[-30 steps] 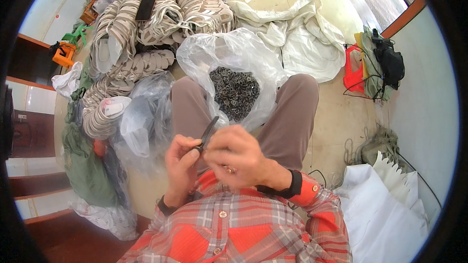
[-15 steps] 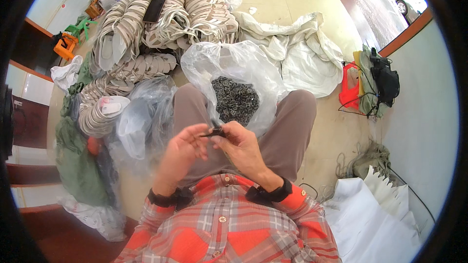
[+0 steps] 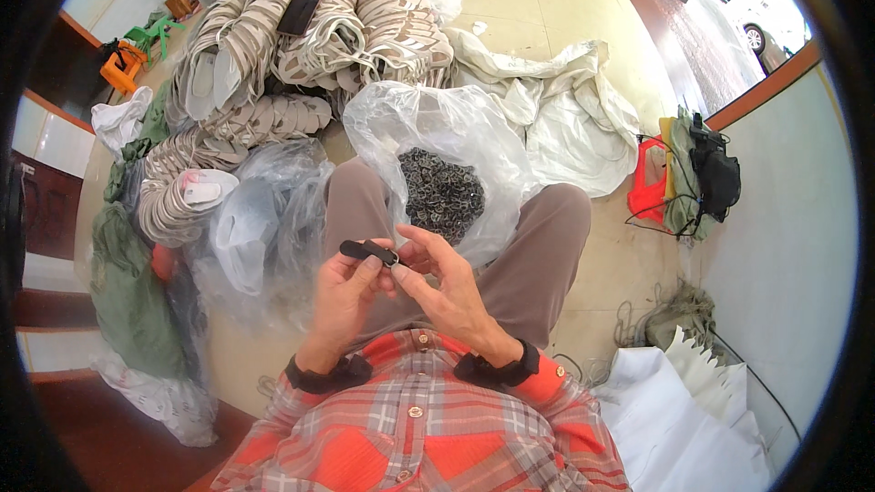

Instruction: The recorder is assembling small metal rings onto black straps, likely for footwear production.

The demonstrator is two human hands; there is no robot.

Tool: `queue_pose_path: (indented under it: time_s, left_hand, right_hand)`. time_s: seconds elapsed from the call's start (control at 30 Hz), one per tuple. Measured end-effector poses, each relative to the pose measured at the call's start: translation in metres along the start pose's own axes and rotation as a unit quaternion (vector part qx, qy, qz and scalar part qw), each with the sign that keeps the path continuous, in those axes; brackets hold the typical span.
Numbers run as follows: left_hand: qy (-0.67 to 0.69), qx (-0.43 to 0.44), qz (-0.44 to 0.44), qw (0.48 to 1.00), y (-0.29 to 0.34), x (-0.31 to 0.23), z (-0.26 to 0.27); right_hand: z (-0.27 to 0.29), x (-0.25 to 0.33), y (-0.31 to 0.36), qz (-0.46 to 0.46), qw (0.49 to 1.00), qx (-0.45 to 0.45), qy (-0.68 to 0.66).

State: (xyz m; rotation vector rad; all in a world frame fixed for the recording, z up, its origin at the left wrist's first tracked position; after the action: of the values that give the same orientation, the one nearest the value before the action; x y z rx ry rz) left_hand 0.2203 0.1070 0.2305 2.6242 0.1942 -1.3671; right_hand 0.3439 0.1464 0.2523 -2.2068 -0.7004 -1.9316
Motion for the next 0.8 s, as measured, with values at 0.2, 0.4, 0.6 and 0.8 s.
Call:
queue_pose_path:
  time_s: [0.2,0.4,0.6,0.8]
  left_hand:
    - [-0.185,0.036,-0.022,0.982,0.001,-0.007,0.001]
    - [-0.093,0.073,0.015,0.993,0.001,0.000,-0.005]
    - [-0.095,0.061,0.005,0.994,-0.003,0.001,-0.004]
    - [-0.059,0.052,-0.020,0.997,0.000,0.004,0.001]
  right_hand:
    - [-0.001,0.000,-0.009,-0.023,0.996,0.057,0.062]
    - [-0.003,-0.009,-0.010,-0.184,0.955,0.133,-0.191]
    - [-0.001,-0.013,-0.014,-0.168,0.958,0.154,-0.175]
    - [-0.001,-0.022,-0.015,-0.215,0.923,0.211,-0.239]
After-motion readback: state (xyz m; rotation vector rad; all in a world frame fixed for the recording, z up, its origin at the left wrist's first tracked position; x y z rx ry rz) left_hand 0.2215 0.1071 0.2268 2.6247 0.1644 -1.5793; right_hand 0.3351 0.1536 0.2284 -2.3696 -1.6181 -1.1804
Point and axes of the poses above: each hand's wrist, its own y-axis away from the middle knuckle, its own z-axis out of the back of the hand, x = y × z, the point moved 6 cm from there along -y, towards the middle knuckle, and after that the axes turned 11 degrees about -z, right-handed, at the moved point
